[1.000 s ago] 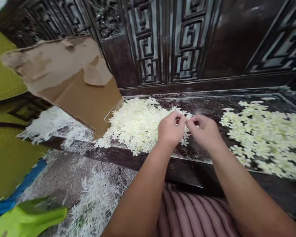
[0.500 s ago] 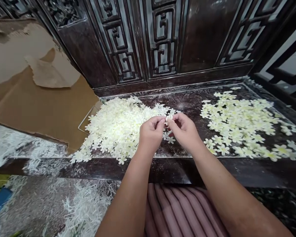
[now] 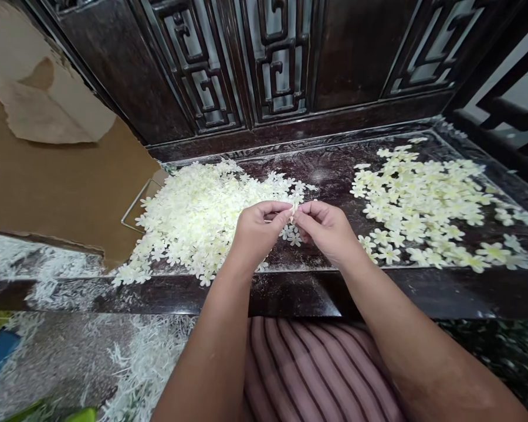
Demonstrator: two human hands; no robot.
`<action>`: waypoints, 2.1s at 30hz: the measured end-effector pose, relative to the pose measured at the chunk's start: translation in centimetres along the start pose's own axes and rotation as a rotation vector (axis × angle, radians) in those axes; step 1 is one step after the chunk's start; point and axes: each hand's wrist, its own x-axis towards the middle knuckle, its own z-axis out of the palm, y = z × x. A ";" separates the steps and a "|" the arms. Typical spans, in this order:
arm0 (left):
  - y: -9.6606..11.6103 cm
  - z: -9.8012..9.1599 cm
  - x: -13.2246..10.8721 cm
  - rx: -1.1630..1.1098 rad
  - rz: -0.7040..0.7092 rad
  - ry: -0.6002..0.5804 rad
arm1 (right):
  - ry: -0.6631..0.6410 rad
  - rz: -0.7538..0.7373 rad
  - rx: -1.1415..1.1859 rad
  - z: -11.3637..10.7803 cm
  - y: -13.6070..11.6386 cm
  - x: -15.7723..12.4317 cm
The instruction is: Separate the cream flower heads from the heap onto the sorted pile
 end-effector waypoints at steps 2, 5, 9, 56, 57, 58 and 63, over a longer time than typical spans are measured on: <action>-0.1 -0.1 0.1 0.022 -0.009 0.002 | -0.032 0.032 0.063 0.1 0.0 -0.1; -0.2 -0.2 0.3 0.037 -0.025 0.008 | -0.053 0.065 0.138 0.3 0.0 -0.1; -0.3 -0.5 0.4 0.039 -0.038 0.008 | -0.057 0.106 0.195 0.5 0.2 0.1; 0.4 -1.7 0.0 0.202 -0.096 -0.066 | 0.045 0.008 -0.141 1.0 0.8 0.3; 0.4 -1.7 0.0 0.206 -0.091 -0.067 | 0.043 0.006 -0.147 1.0 0.8 0.3; 0.4 -1.7 0.0 0.210 -0.087 -0.069 | 0.040 0.004 -0.154 1.0 0.8 0.3; 0.2 -1.9 0.0 0.238 -0.090 -0.072 | 0.038 -0.004 -0.159 1.1 0.9 0.3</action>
